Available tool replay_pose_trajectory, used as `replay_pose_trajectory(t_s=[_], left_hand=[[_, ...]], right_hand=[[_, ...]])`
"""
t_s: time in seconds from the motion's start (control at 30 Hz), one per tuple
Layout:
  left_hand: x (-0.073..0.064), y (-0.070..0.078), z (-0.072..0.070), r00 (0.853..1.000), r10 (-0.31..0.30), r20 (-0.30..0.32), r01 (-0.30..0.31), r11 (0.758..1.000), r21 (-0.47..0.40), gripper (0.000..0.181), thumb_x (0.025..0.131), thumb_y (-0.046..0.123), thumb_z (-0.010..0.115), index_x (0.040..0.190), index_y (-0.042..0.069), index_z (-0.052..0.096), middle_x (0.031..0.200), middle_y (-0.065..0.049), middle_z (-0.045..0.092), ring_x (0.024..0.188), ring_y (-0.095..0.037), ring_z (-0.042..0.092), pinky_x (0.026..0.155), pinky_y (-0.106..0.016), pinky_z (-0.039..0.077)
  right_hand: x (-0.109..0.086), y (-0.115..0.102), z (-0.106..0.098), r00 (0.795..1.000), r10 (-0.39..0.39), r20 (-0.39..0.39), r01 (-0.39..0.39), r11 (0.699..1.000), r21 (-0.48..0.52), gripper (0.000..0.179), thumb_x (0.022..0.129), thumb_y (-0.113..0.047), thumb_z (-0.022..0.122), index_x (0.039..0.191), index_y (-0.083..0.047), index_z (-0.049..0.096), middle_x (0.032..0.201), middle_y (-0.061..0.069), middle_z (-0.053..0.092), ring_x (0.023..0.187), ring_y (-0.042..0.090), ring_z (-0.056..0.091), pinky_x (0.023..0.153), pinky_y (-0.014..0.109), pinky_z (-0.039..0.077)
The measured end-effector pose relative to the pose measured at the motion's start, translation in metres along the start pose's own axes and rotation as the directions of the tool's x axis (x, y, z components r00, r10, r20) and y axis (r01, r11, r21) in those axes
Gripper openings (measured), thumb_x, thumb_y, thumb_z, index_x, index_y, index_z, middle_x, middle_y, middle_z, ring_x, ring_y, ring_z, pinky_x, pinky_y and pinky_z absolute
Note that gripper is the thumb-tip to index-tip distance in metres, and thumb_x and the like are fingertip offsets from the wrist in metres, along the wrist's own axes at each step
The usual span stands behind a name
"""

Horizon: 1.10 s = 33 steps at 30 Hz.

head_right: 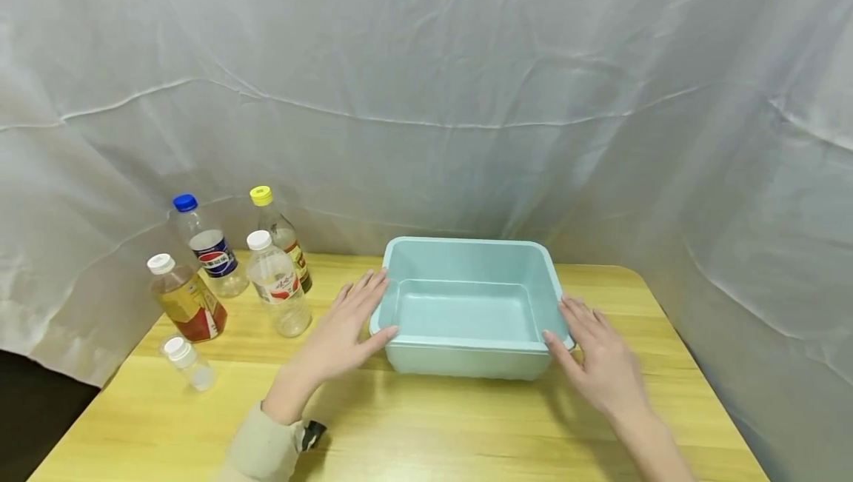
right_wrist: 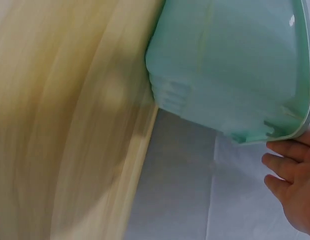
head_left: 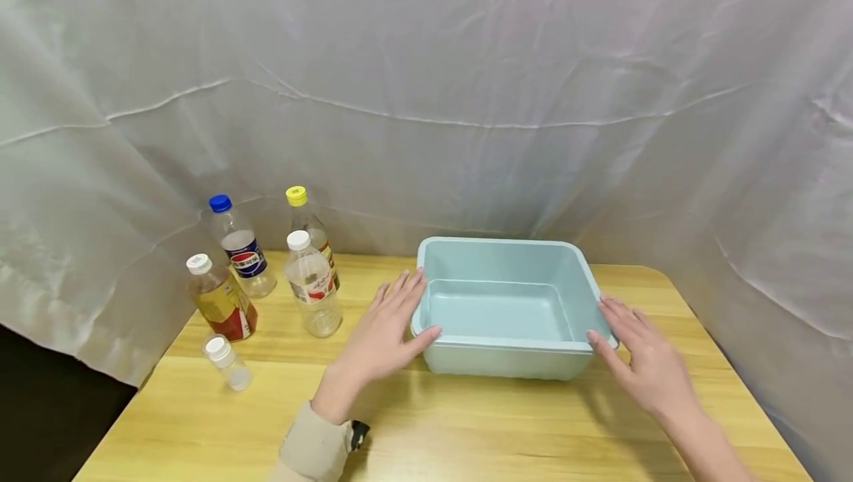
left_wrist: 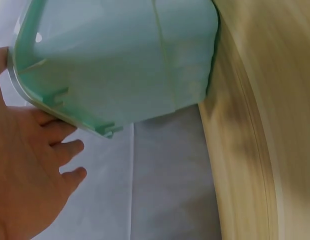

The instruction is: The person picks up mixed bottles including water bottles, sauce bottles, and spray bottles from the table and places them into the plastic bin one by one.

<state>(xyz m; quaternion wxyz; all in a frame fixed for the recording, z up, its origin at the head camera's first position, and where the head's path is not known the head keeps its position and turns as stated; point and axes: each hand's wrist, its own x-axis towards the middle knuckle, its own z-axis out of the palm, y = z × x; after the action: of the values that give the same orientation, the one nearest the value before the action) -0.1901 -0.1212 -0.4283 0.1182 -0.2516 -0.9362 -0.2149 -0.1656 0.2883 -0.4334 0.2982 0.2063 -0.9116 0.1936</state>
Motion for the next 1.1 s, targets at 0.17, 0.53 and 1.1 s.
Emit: replay_pose_trajectory(t_s=[0.17, 0.53, 1.1], left_hand=[[-0.017, -0.013, -0.013, 1.000, 0.009, -0.015, -0.009, 1.000, -0.006, 0.083, 0.103, 0.060, 0.050, 0.163, 0.006, 0.030, 0.173, -0.005, 0.019, 0.159, -0.030, 0.018, 0.129, -0.052, 0.013], [-0.047, -0.028, -0.031, 1.000, -0.010, -0.025, 0.011, 1.000, 0.019, 0.083, 0.102, 0.057, 0.056, 0.163, 0.006, 0.033, 0.172, -0.004, 0.020, 0.158, -0.031, 0.017, 0.128, -0.056, 0.012], [-0.032, -0.038, -0.047, 0.763, 0.179, -0.621, -0.185, 0.981, 0.055, 0.059, 0.099, 0.038, 0.059, 0.143, -0.001, 0.058, 0.152, -0.016, 0.055, 0.135, -0.037, 0.055, 0.118, -0.047, 0.040]], right_hand=[[0.004, -0.017, 0.011, 0.995, -0.069, -0.067, 0.070, 0.997, 0.015, 0.051, 0.098, -0.033, 0.071, 0.133, 0.004, 0.067, 0.137, 0.020, 0.066, 0.121, 0.048, 0.062, 0.124, 0.018, 0.020], [0.002, -0.042, 0.024, 0.976, -0.179, -0.127, 0.183, 0.983, 0.019, 0.068, 0.109, -0.054, 0.044, 0.128, 0.007, 0.069, 0.133, 0.022, 0.067, 0.117, 0.045, 0.066, 0.126, 0.023, 0.019], [0.000, -0.047, 0.031, 0.979, -0.175, -0.103, 0.175, 0.985, -0.010, 0.075, 0.110, -0.057, 0.034, 0.145, 0.005, 0.056, 0.151, 0.019, 0.055, 0.139, 0.041, 0.051, 0.128, 0.031, 0.018]])
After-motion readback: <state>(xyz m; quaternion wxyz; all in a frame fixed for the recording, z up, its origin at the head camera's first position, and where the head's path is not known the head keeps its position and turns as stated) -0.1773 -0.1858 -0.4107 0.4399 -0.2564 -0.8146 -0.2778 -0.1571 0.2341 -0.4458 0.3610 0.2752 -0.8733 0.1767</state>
